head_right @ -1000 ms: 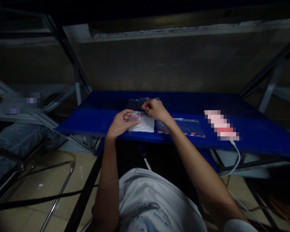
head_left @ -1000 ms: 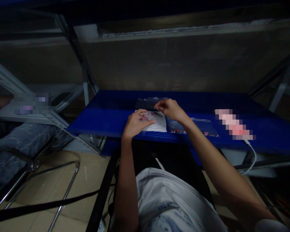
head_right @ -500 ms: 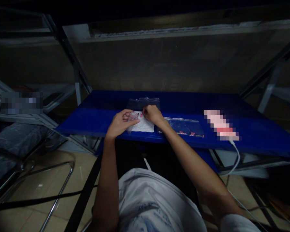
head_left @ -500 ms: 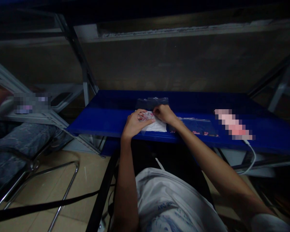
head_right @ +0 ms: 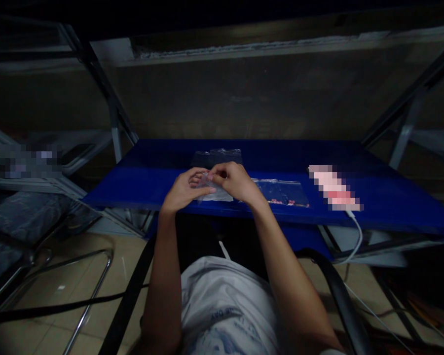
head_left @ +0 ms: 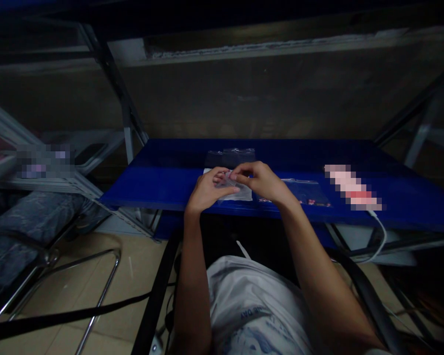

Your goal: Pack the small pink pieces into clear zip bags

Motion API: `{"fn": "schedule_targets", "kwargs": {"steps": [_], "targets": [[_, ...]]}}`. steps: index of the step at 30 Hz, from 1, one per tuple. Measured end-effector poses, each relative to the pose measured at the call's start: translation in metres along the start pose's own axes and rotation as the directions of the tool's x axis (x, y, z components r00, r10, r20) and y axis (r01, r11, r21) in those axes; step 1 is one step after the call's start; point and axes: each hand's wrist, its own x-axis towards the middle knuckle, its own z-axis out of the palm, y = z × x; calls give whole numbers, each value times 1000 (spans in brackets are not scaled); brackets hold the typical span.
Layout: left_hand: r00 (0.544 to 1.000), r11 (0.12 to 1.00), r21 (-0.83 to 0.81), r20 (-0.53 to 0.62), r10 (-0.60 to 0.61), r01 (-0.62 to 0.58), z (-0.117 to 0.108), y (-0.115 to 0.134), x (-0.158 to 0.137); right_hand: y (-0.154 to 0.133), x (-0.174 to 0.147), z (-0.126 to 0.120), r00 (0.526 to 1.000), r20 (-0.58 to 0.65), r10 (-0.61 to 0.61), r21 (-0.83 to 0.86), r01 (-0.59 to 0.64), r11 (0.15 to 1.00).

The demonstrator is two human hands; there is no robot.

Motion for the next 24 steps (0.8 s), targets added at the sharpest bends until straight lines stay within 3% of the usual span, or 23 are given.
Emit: {"fn": "schedule_targets", "kwargs": {"steps": [9, 15, 24], "targets": [[1000, 1000, -22, 4, 6, -6, 0, 2, 1, -9, -11, 3, 994, 59, 93, 133, -100, 986], [999, 999, -6, 10, 39, -39, -3, 4, 1, -12, -24, 12, 997, 52, 51, 143, -58, 988], [999, 972, -233, 33, -5, 13, 0, 16, 0, -9, -27, 13, 992, -123, 42, 224, -14, 974]]}}
